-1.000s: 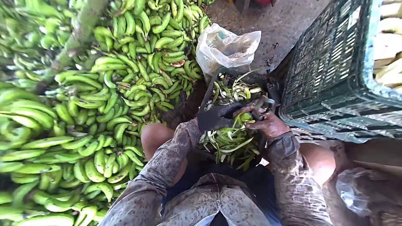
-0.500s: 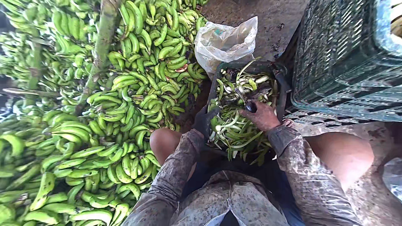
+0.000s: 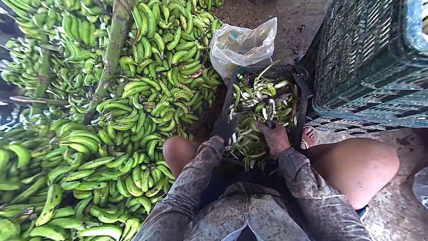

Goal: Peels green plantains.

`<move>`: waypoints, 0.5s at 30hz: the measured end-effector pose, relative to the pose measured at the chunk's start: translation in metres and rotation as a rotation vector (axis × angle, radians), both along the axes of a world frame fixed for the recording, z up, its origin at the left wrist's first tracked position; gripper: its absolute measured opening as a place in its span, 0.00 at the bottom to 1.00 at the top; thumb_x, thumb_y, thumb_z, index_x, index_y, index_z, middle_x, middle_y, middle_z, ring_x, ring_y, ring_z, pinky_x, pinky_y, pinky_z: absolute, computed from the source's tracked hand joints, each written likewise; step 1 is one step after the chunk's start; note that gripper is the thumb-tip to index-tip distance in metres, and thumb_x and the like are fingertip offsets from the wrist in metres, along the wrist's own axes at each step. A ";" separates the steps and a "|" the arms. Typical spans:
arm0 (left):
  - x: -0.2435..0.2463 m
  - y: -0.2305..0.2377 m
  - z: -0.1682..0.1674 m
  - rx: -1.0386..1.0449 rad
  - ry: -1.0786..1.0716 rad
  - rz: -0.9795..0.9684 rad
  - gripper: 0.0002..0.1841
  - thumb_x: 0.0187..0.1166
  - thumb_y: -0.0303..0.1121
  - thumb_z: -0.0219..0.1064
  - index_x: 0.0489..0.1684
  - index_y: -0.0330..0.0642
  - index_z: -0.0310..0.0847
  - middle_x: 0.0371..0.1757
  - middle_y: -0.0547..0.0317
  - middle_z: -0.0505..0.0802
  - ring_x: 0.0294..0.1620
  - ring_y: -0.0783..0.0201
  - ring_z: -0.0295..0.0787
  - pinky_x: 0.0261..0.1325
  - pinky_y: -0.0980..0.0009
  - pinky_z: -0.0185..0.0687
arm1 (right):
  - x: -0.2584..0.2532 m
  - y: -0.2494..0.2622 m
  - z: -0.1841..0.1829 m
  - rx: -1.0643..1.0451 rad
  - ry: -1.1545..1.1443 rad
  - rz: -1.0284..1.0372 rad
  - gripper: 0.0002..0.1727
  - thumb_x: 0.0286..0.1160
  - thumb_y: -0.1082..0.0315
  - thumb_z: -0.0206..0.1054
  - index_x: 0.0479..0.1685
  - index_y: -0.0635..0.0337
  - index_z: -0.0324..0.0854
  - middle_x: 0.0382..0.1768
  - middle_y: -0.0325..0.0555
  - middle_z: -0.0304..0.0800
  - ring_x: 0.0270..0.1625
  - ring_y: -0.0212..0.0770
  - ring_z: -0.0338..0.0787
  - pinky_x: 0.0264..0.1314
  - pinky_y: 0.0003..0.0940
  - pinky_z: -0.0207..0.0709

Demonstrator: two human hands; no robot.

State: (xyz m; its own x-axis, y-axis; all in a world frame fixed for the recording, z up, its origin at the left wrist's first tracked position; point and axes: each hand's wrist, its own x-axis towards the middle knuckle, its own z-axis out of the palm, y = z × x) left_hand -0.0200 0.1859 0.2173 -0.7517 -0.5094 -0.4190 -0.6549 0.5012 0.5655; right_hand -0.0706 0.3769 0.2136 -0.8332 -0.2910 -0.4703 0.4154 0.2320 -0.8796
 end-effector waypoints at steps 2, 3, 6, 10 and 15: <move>0.007 0.005 0.003 0.172 0.061 0.067 0.32 0.87 0.62 0.54 0.79 0.47 0.76 0.63 0.45 0.90 0.61 0.50 0.89 0.66 0.45 0.81 | 0.002 0.002 -0.004 -0.062 -0.032 -0.065 0.19 0.73 0.56 0.79 0.46 0.60 0.80 0.29 0.43 0.81 0.25 0.37 0.80 0.30 0.37 0.80; 0.011 0.009 0.002 0.330 0.083 0.137 0.32 0.89 0.60 0.52 0.76 0.44 0.78 0.53 0.47 0.92 0.50 0.54 0.92 0.56 0.53 0.88 | 0.004 0.002 -0.006 -0.067 0.012 -0.046 0.19 0.71 0.57 0.80 0.46 0.61 0.80 0.29 0.43 0.81 0.25 0.36 0.80 0.31 0.37 0.79; 0.019 0.016 0.001 0.851 0.102 0.290 0.38 0.87 0.67 0.46 0.72 0.41 0.76 0.48 0.45 0.93 0.43 0.52 0.94 0.45 0.55 0.92 | 0.013 0.003 -0.003 -0.021 0.204 0.160 0.28 0.64 0.56 0.84 0.58 0.64 0.82 0.37 0.49 0.88 0.36 0.41 0.87 0.44 0.45 0.84; 0.022 0.016 -0.001 0.935 0.465 0.247 0.23 0.93 0.48 0.50 0.72 0.41 0.74 0.50 0.53 0.90 0.47 0.63 0.90 0.51 0.61 0.90 | 0.017 0.002 0.003 0.053 0.332 0.391 0.33 0.60 0.52 0.87 0.63 0.60 0.85 0.44 0.52 0.94 0.46 0.47 0.94 0.56 0.55 0.86; 0.026 -0.004 0.000 0.832 0.756 0.384 0.24 0.92 0.53 0.47 0.67 0.45 0.77 0.44 0.57 0.90 0.40 0.65 0.89 0.46 0.65 0.89 | 0.000 0.010 0.002 0.201 0.386 0.401 0.33 0.74 0.46 0.76 0.67 0.65 0.82 0.47 0.63 0.91 0.48 0.59 0.91 0.57 0.65 0.80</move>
State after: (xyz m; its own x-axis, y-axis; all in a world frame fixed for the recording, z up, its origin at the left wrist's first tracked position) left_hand 0.0058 0.1823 0.2178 -0.8081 -0.5365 -0.2433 -0.0423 -0.3590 0.9324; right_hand -0.0707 0.3866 0.2152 -0.7985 -0.5548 -0.2336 -0.0804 0.4829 -0.8720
